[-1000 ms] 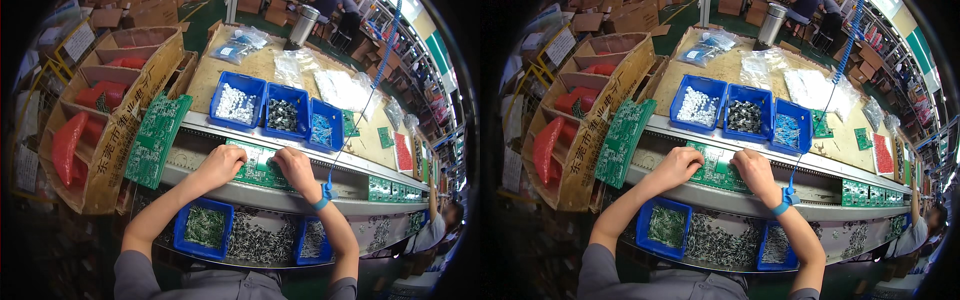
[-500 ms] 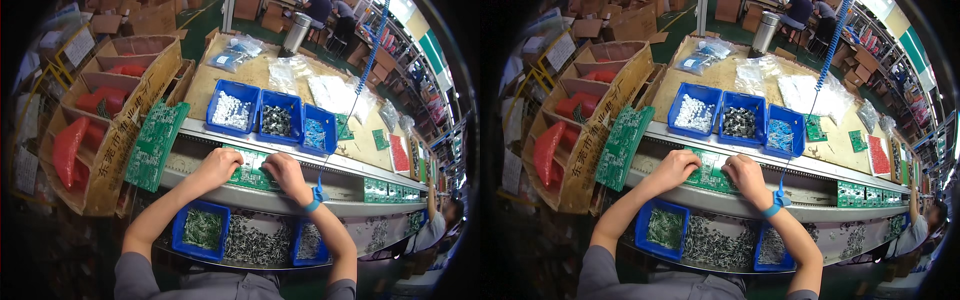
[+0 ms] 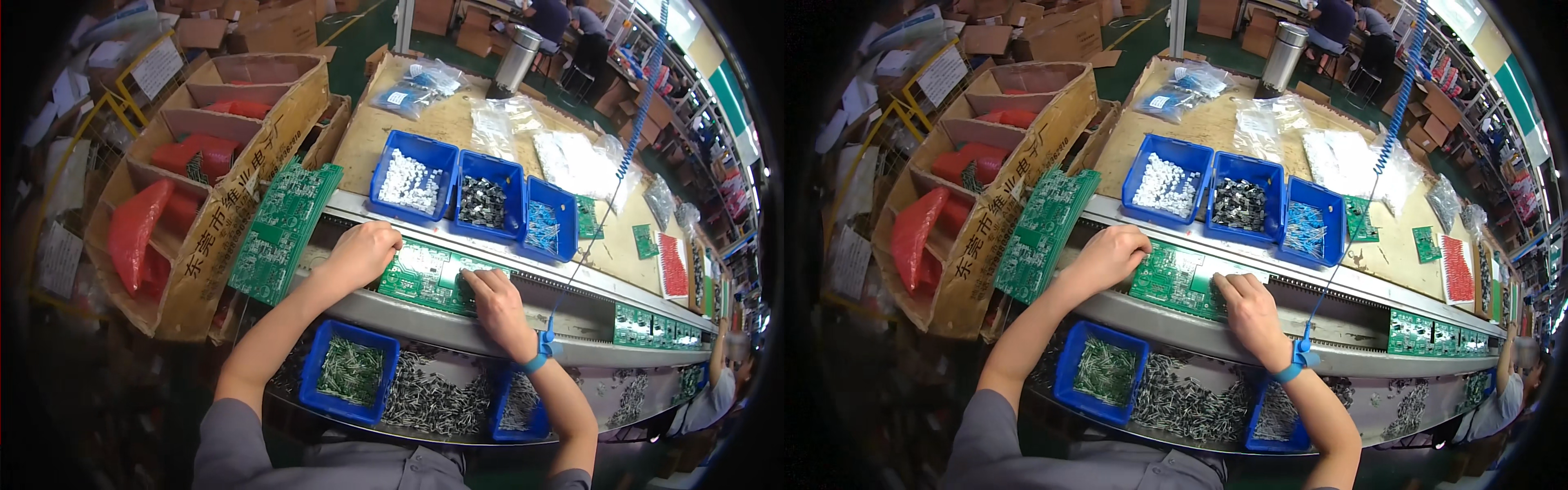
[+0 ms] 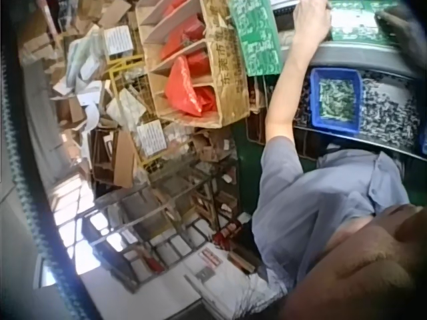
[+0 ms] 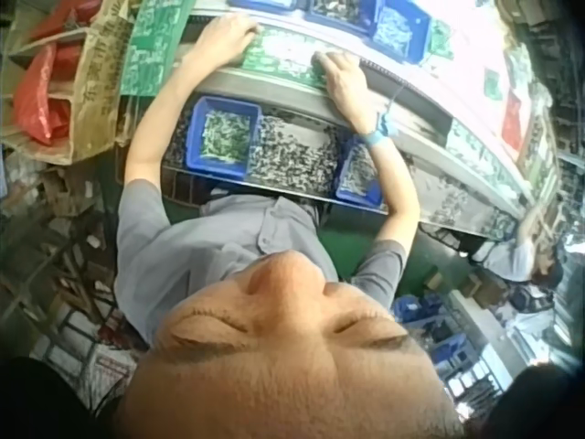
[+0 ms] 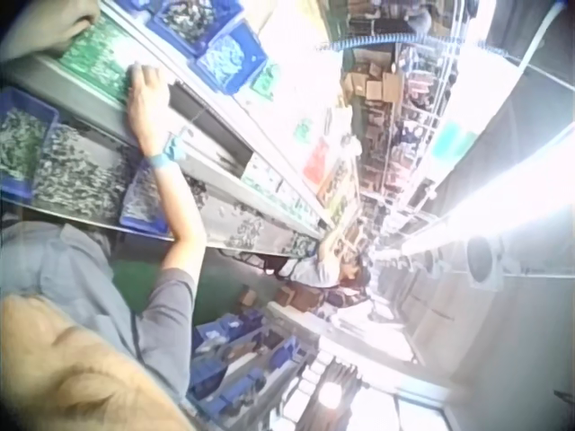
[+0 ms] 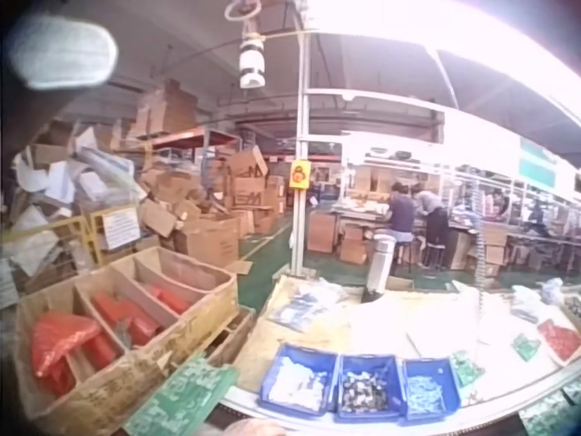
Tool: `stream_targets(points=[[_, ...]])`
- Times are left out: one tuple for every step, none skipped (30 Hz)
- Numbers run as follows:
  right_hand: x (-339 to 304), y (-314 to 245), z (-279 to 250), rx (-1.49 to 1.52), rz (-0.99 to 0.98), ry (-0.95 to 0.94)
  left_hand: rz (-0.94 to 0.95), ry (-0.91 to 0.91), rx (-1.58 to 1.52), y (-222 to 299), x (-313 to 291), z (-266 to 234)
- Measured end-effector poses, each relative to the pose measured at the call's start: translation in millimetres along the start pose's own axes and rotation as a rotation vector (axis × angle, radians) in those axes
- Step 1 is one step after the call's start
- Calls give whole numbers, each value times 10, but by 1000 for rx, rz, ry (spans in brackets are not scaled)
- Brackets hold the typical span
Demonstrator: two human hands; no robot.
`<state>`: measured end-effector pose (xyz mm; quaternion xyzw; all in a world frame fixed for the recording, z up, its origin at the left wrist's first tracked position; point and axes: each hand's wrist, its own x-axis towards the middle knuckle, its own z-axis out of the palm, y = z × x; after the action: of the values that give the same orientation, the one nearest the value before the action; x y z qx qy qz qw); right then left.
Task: Assembling electronic components onto printed circuit boards at an assembly line workstation.
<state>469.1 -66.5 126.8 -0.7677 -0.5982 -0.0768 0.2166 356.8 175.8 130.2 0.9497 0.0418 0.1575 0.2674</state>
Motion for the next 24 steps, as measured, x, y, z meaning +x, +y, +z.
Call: stream_targets(points=[[-6, -6, 5, 4, -3, -1, -5, 0, 2, -3, -2, 6], [-10, -12, 10, -2, -1, 15, -4, 5, -5, -6, 0, 8], [-12, -14, 16, -8, 0, 30, -3, 9, -12, -8, -2, 9], [-10, -14, 21, -5, -1, 31, -5, 9, -10, -9, -2, 5], [-8, -13, 26, -5, -7, 38, -11, 7, -3, -10, -3, 0], [-5, -15, 32, -5, -12, 46, -18, 5, 3, -12, -7, -7], [-9, -8, 36, -5, -12, 45, -18, 5, 3, -16, -5, 3], [-14, -3, 41, -6, -12, 43, -17, 6, 7, -20, -3, 13], [-19, 1, 45, -7, -13, 40, -17, 8, 11, -23, -1, 21], [-21, 1, 47, -7, -13, 40, -18, 8, 12, -22, -2, 22], [-22, 1, 50, -12, -14, 38, -13, 19, 9, -20, -2, 24], [-24, 1, 51, -18, -15, 36, -8, 31, 7, -20, -4, 25], [-23, -5, 49, -18, -15, 36, -9, 32, 7, -23, -5, 24], [-21, -13, 44, -21, -14, 37, 7, 40, 10, -28, -5, 25], [-19, -18, 42, -24, -12, 38, 23, 48, 13, -33, -6, 27], [-17, -20, 42, -24, -12, 38, 23, 48, 13, -34, -8, 32], [-15, -21, 42, -26, -16, 39, 24, 55, 20, -33, -9, 39], [-13, -23, 42, -28, -20, 40, 25, 62, 27, -32, -10, 41], [-14, -21, 40, -29, -20, 40, 25, 63, 26, -30, -7, 42], [-18, -20, 39, -32, -22, 40, 26, 61, 21, -28, -3, 40], [-20, -19, 38, -34, -24, 41, 27, 58, 16, -26, -1, 39], [-20, -19, 40, -35, -24, 41, 28, 59, 16, -29, -2, 40], [-20, -19, 44, -34, -26, 44, 15, 52, 11, -37, -6, 43], [-19, -21, 44, -33, -27, 46, 2, 45, 7, -40, -8, 44]])
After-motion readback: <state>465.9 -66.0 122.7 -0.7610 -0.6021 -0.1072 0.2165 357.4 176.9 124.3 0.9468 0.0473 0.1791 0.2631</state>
